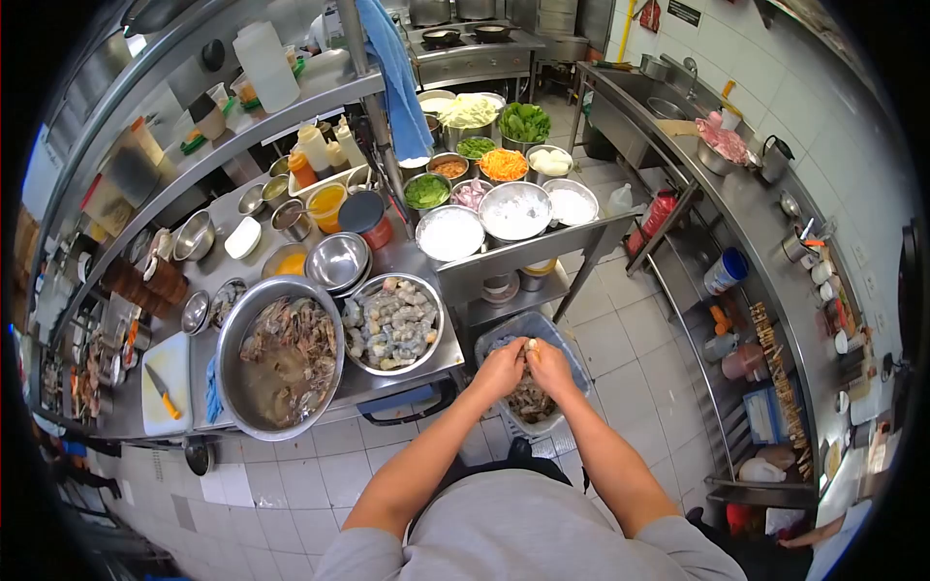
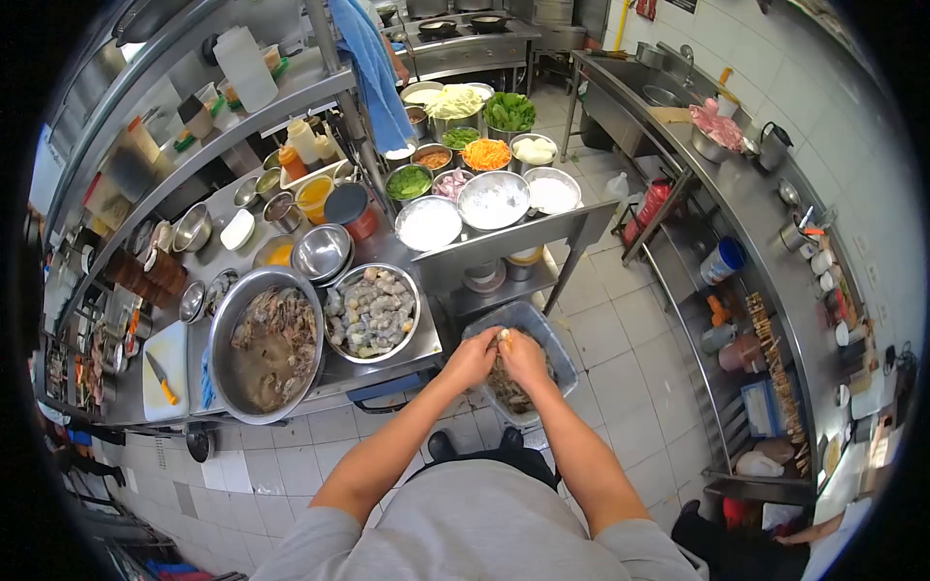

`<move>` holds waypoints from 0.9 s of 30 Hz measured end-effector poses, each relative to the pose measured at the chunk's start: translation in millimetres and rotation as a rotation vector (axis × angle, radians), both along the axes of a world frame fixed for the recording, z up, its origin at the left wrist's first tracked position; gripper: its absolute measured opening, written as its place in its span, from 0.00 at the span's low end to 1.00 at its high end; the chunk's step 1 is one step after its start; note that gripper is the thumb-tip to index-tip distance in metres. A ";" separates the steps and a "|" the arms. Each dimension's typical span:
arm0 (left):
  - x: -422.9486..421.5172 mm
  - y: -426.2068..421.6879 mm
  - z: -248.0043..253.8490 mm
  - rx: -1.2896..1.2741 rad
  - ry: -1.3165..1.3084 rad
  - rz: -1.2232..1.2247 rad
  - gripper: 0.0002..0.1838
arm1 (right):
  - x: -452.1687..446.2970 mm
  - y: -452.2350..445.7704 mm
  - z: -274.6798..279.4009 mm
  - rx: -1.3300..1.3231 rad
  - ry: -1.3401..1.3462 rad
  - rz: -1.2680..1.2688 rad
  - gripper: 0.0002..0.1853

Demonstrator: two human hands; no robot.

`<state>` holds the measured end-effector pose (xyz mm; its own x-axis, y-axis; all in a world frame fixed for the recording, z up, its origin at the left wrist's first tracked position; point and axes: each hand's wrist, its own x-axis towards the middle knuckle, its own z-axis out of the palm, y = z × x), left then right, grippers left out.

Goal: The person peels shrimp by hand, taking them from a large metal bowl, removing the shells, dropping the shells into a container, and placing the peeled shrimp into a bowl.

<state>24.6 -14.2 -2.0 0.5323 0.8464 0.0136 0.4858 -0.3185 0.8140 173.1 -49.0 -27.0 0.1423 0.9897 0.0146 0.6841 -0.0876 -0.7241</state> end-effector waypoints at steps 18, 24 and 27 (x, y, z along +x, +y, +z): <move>-46.7 5.3 -0.8 -1.060 -0.458 -0.198 0.23 | 44.8 24.6 1.2 -0.025 0.124 -0.072 0.11; -40.6 6.6 -10.5 -0.853 -0.468 0.040 0.15 | 49.2 16.1 -46.4 0.230 -0.274 0.079 0.26; -31.0 5.2 -9.6 -0.755 -0.471 0.125 0.13 | 28.6 4.9 -13.6 -0.050 0.278 0.136 0.27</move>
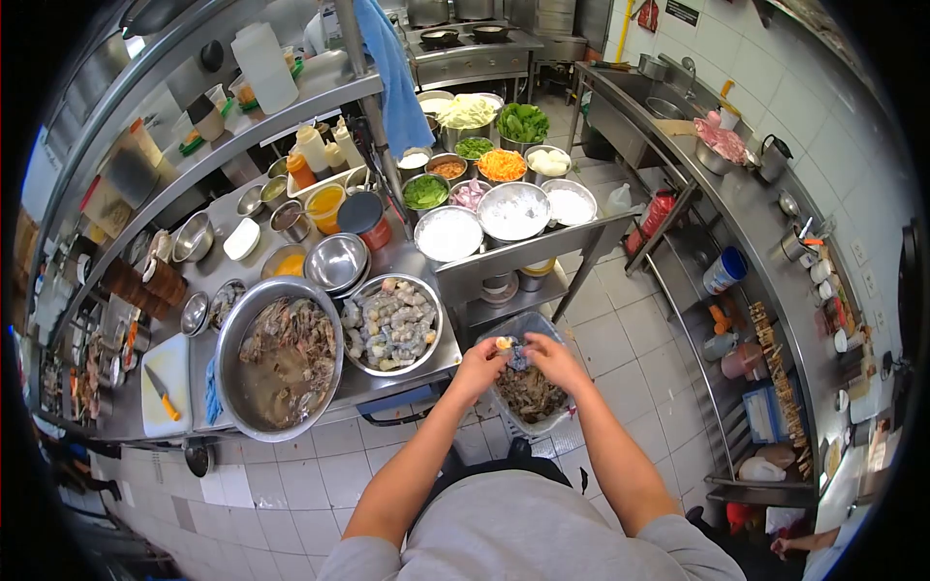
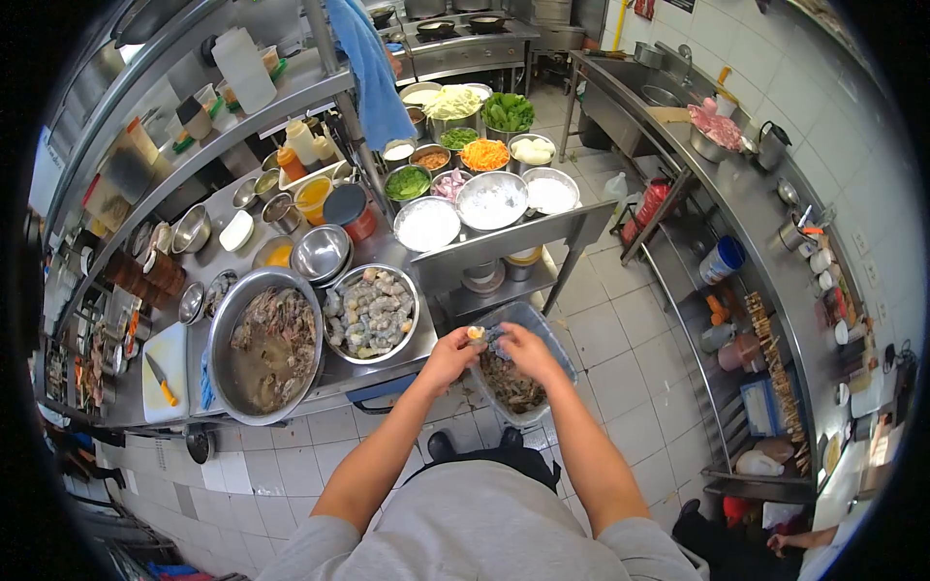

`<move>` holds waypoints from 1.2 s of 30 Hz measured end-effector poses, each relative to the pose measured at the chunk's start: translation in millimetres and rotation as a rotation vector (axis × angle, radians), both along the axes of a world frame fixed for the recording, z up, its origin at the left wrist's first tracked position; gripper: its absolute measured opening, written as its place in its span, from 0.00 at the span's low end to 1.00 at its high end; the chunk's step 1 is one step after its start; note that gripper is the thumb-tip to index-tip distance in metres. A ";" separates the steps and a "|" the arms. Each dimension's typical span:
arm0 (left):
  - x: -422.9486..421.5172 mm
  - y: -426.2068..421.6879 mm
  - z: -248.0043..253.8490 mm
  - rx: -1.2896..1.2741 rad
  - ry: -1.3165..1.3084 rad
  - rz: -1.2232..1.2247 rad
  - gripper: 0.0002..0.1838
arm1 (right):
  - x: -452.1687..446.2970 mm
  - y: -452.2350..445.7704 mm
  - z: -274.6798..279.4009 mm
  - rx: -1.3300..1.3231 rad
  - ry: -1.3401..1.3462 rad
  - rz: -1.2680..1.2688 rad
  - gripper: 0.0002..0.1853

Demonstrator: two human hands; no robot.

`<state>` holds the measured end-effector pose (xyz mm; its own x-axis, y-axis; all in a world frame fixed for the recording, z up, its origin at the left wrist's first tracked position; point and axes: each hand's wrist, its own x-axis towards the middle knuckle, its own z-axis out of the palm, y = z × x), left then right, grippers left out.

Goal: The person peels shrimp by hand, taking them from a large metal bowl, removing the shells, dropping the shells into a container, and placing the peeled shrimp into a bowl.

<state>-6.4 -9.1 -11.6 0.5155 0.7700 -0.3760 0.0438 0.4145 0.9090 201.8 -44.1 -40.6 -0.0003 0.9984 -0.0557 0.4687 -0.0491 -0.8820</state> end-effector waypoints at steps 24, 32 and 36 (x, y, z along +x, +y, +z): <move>-14.1 13.1 8.5 0.228 0.104 -0.064 0.12 | -38.4 -21.0 39.0 0.081 0.079 -0.030 0.14; 1.3 5.0 16.0 0.624 0.481 0.128 0.15 | -42.6 -28.6 38.8 0.124 0.073 -0.123 0.14; 5.0 3.9 1.7 0.644 0.495 0.124 0.15 | -41.0 -33.4 21.3 0.107 0.090 -0.162 0.15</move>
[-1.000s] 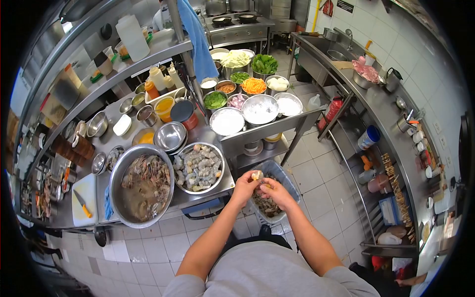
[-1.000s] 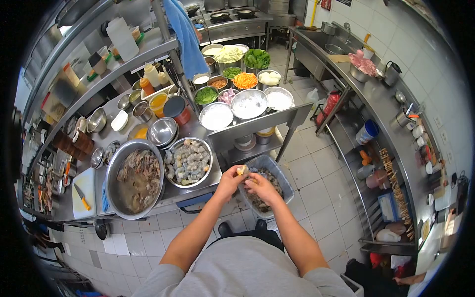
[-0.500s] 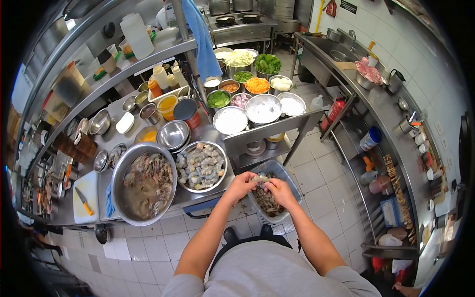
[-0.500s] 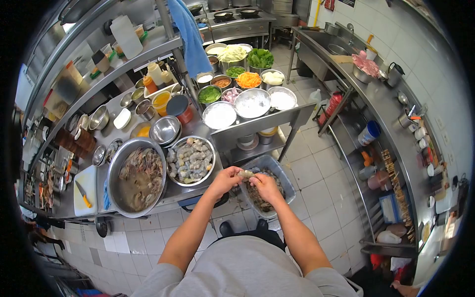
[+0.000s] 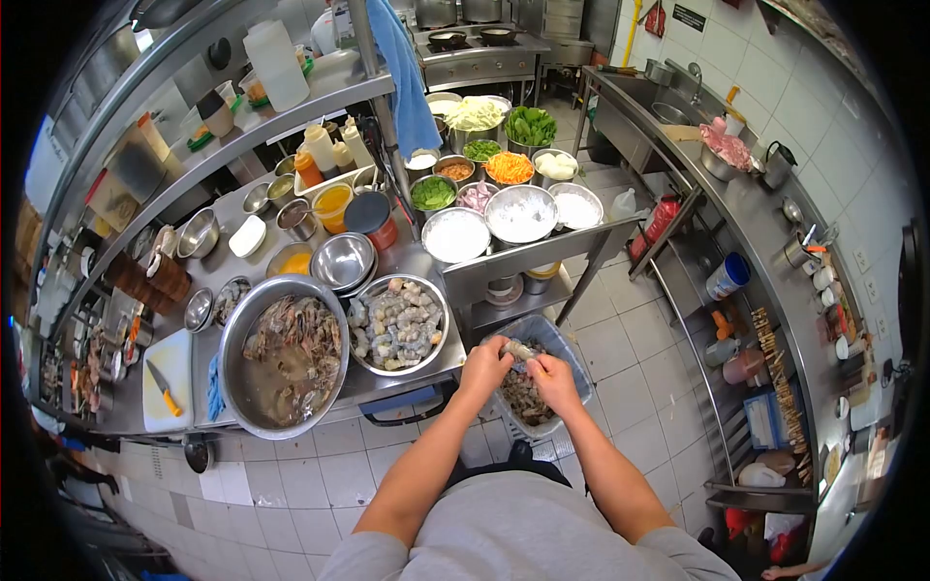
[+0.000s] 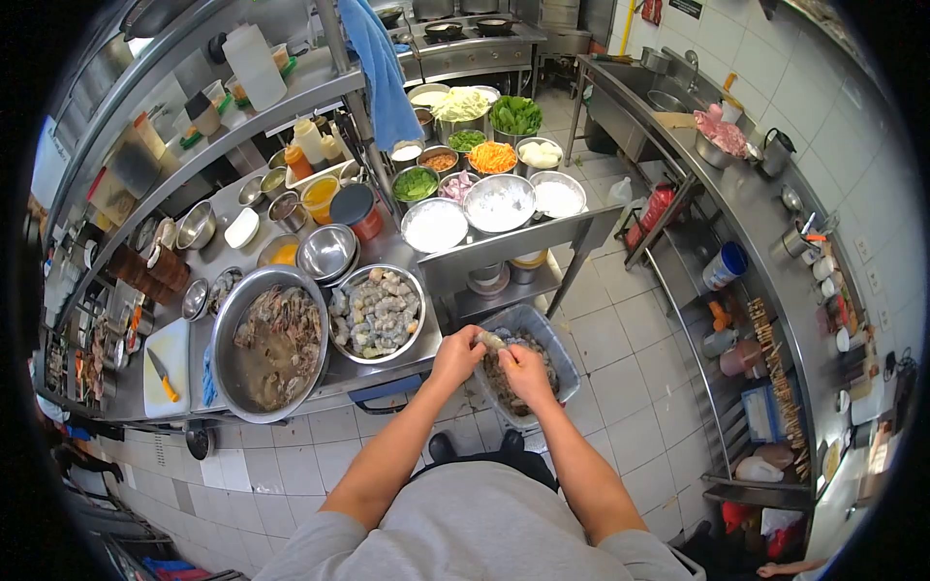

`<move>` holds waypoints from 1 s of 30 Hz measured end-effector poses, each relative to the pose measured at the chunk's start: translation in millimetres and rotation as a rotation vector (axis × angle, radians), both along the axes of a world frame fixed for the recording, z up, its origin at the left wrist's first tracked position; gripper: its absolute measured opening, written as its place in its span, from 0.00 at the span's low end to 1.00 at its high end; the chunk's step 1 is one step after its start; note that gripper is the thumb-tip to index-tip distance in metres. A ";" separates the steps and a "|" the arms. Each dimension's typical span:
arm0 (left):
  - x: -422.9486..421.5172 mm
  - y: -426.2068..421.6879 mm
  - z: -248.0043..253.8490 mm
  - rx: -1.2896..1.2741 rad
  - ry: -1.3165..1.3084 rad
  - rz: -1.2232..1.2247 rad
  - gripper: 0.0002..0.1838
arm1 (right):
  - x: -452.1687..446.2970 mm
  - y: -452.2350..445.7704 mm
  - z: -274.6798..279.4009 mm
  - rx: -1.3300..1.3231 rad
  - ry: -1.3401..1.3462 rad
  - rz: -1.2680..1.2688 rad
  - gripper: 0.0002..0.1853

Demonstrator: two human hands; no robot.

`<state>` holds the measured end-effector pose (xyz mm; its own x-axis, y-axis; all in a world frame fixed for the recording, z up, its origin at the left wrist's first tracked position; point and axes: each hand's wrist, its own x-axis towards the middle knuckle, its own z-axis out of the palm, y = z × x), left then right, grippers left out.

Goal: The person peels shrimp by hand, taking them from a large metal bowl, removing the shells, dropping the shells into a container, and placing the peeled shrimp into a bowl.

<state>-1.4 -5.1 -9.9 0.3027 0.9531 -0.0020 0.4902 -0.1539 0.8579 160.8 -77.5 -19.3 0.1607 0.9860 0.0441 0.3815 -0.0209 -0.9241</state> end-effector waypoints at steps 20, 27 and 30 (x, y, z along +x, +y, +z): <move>-130.6 39.3 58.8 0.110 -0.078 0.341 0.18 | 64.0 -12.0 -76.8 -0.492 0.023 0.023 0.29; -253.6 42.2 36.3 0.499 -0.042 0.642 0.17 | 72.4 -4.8 -89.4 -0.442 0.052 0.025 0.28; -324.6 18.3 53.1 0.358 0.148 0.806 0.13 | 80.3 -5.2 -102.2 -0.460 0.114 -0.006 0.27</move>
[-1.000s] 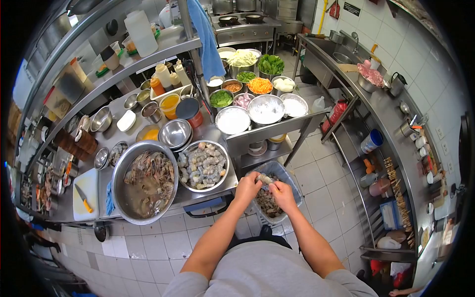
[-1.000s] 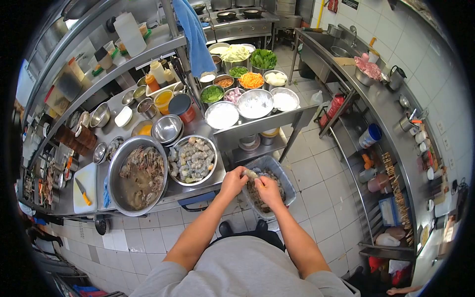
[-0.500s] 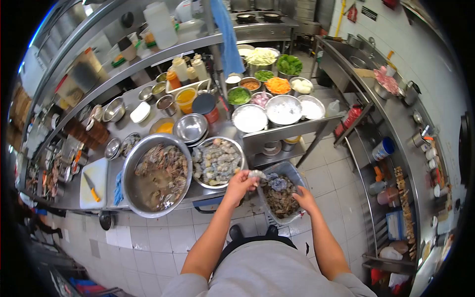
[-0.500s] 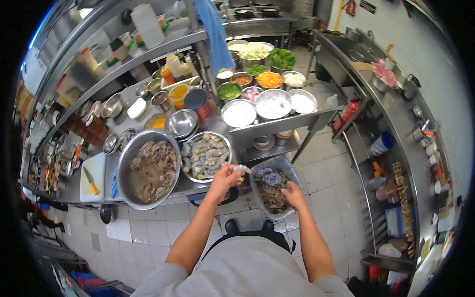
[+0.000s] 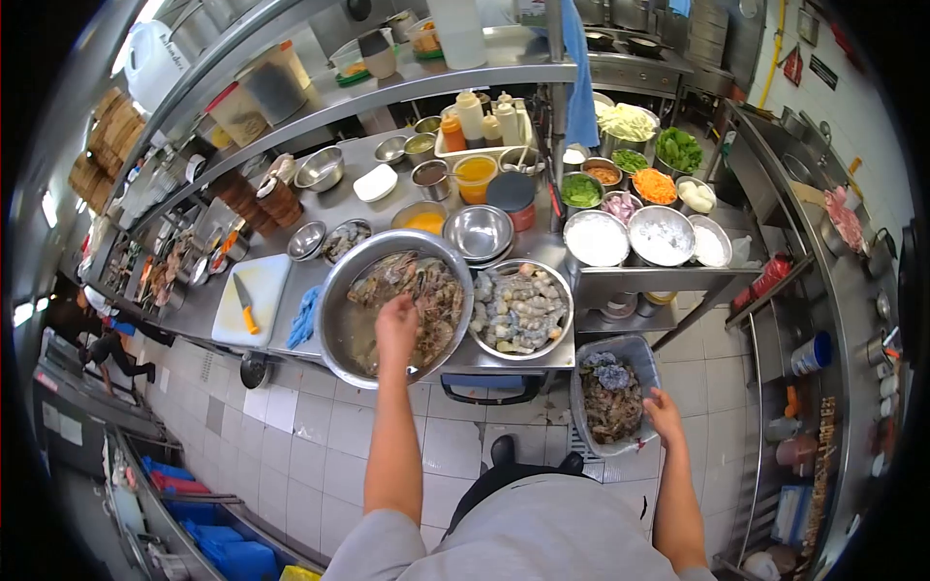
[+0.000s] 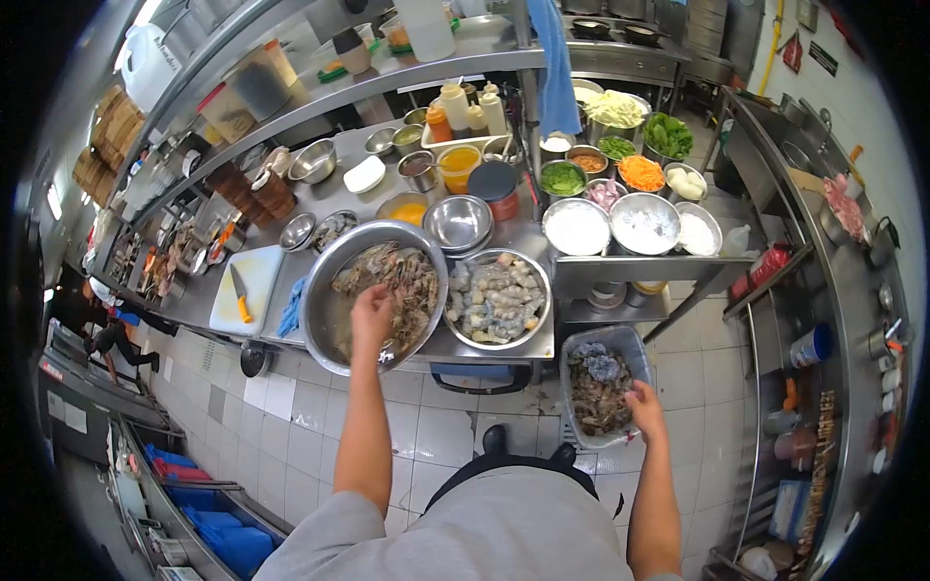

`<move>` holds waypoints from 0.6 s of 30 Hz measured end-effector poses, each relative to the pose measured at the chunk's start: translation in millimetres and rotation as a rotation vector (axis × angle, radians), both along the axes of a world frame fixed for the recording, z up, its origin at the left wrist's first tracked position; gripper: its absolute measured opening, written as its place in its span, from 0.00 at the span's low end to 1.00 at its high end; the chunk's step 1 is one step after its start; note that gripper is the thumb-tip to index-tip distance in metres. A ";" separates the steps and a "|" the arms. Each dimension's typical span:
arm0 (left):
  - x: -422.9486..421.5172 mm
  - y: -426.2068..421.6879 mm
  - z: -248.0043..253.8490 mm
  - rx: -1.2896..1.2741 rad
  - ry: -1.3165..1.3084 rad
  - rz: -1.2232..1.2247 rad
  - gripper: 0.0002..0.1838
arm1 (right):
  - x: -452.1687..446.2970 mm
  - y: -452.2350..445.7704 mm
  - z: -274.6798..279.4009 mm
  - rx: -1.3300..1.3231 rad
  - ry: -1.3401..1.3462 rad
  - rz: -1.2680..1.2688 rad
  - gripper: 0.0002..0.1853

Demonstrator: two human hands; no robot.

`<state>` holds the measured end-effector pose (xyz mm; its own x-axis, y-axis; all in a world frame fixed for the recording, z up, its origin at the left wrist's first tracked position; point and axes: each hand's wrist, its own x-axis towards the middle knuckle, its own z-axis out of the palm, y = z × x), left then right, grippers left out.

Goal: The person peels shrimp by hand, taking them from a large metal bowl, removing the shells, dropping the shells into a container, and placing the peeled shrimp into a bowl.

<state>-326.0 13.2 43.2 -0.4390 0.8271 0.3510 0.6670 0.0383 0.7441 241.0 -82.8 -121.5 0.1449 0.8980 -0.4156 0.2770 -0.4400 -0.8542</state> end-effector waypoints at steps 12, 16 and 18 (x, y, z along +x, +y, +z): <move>-92.9 -26.4 -37.0 -0.832 0.464 -0.076 0.22 | -24.1 14.3 26.0 -0.147 0.161 0.052 0.22; -97.1 -25.0 -27.6 -0.751 0.420 -0.097 0.19 | -35.6 20.7 30.5 -0.122 0.175 0.088 0.19; -99.4 -30.9 -20.2 -0.757 0.411 -0.067 0.18 | -37.1 19.1 30.1 -0.125 0.201 0.066 0.18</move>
<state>-425.4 -17.8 23.0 -0.3398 0.9222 -0.1844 0.8962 0.3770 0.2338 203.9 -63.6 -91.4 -0.0089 0.8425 -0.5385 0.1387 -0.5323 -0.8351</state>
